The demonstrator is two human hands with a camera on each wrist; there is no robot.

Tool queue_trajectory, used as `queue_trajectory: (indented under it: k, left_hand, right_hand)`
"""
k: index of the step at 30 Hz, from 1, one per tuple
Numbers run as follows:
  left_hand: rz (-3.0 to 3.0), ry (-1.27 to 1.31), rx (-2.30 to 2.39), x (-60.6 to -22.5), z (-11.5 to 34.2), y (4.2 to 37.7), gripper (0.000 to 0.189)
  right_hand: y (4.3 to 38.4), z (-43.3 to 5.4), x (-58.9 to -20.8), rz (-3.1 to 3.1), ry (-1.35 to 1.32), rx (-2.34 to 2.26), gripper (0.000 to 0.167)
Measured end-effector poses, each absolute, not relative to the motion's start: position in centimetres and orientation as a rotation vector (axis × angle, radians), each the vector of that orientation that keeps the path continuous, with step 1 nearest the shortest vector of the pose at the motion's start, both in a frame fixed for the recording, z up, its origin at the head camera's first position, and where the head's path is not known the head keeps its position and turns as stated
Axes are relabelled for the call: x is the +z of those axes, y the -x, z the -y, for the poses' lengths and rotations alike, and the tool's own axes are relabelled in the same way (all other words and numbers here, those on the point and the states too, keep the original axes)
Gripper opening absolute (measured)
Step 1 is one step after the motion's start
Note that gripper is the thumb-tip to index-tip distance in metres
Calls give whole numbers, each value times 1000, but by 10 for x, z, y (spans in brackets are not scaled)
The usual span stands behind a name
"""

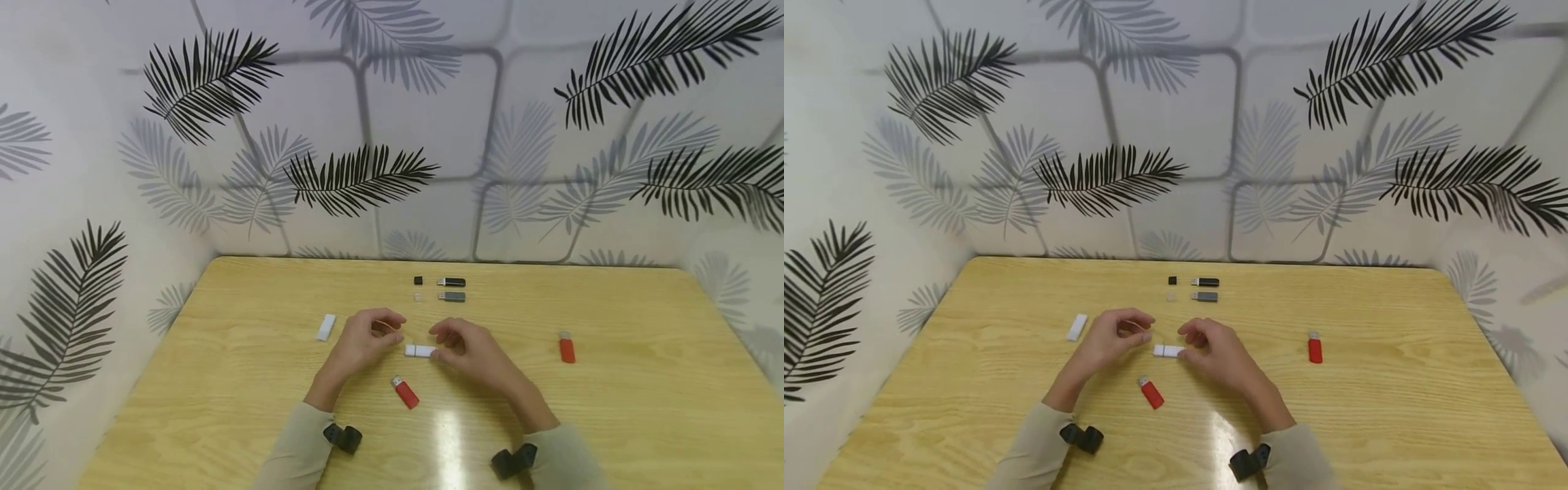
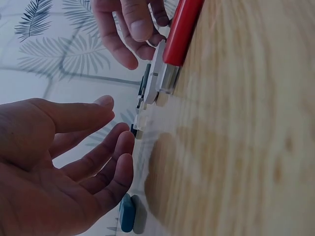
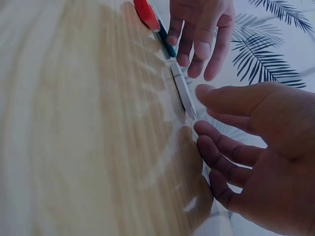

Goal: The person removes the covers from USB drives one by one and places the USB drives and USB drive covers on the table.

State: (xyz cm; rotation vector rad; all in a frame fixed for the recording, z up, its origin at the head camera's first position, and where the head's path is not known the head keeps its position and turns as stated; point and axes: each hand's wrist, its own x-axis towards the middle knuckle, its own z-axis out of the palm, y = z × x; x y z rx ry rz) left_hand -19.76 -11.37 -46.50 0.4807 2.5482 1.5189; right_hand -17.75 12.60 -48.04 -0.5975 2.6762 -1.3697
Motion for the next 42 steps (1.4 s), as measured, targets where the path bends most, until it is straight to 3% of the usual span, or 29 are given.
queue_trajectory:
  k: [16,42]
  left_hand:
    - [-2583,-598,1303,-468,106,192,21]
    - [-2598,-643,1339,-463,91,188,10]
  right_hand:
    - [176,-117,-482,-2787,676,-1163,12]
    - [175,-133,-461,-2767,708,-1220,13]
